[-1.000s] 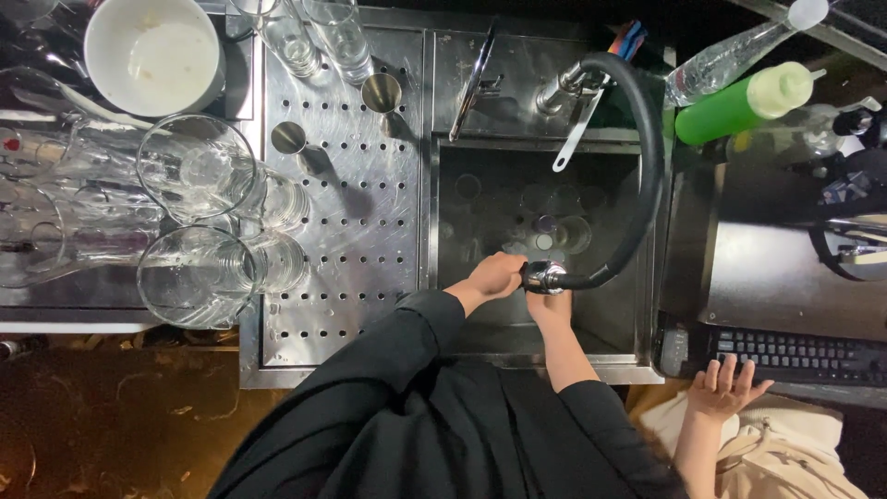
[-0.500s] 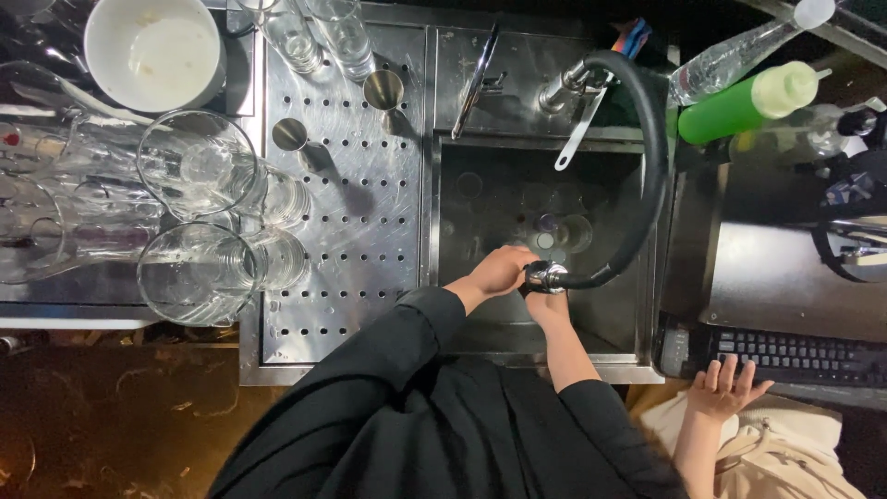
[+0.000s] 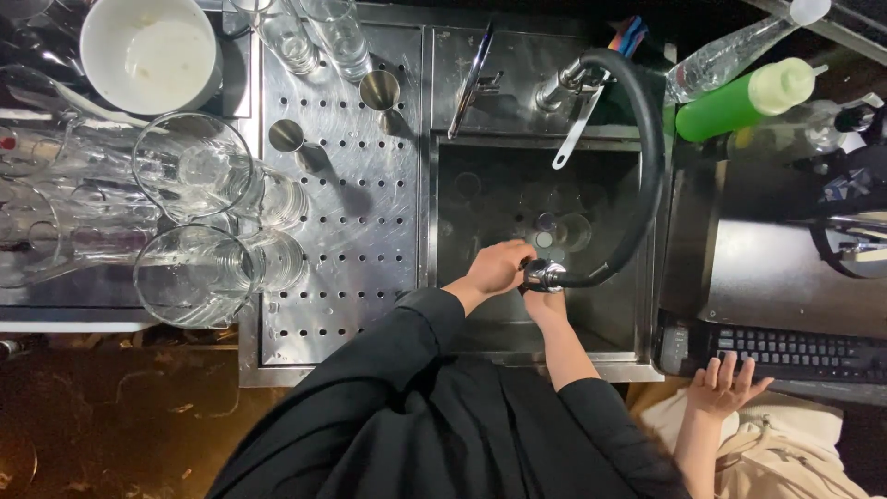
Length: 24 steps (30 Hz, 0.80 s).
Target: The person washes a clear glass and a metal jigger under a running faucet in a sink. They rinse the items thoroughly and place them on a perforated metal drying rack next to the sink.
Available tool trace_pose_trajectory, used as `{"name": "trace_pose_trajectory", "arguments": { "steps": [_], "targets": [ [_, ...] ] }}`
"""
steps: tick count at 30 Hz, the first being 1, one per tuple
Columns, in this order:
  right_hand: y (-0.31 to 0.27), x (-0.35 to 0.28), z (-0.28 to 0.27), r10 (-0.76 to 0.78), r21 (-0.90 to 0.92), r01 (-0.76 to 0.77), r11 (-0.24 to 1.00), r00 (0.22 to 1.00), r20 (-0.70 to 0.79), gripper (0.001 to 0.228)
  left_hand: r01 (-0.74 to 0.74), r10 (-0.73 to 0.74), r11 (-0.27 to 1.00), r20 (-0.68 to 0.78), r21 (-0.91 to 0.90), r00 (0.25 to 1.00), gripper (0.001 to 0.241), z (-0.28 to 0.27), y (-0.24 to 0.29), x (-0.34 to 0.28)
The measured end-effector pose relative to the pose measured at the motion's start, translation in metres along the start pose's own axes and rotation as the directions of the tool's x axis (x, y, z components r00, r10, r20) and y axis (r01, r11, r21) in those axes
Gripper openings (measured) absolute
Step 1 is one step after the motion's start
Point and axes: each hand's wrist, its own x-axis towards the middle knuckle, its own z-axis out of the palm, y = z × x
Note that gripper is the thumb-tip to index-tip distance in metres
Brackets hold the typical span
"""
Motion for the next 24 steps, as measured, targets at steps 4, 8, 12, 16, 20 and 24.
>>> {"name": "trace_pose_trajectory", "arguments": {
  "steps": [4,8,12,16,20,24],
  "targets": [
    [0.0,0.0,0.0,-0.008,-0.003,0.008,1.0,1.0,0.008,0.028,-0.02,0.02,0.939,-0.003,-0.343,1.0,0.014,-0.026,0.039,0.001],
    [-0.003,0.002,0.002,-0.017,-0.013,0.017,1.0,1.0,0.018,0.027,-0.058,0.059,0.998,0.056,-0.022,0.997,0.019,-0.008,0.011,0.007],
    [-0.004,0.003,0.002,-0.029,-0.019,0.03,0.999,0.999,0.026,0.025,0.191,-0.182,0.977,0.097,-0.096,0.979,0.019,-0.007,-0.001,0.012],
    [-0.003,-0.001,-0.001,-0.035,-0.024,0.036,0.999,0.999,0.035,0.024,0.265,-0.235,0.942,0.156,-0.205,0.959,0.006,-0.029,0.018,0.007],
    [-0.002,-0.006,-0.005,-0.048,-0.034,0.05,0.998,0.998,0.048,0.022,0.221,-0.198,0.971,0.209,-0.092,0.958,0.018,-0.032,0.018,0.005],
    [-0.004,-0.005,-0.003,-0.061,-0.04,0.063,0.997,0.997,0.054,0.021,0.231,-0.217,0.972,0.217,-0.039,0.952,0.018,-0.024,0.011,0.008]
  ]
}}
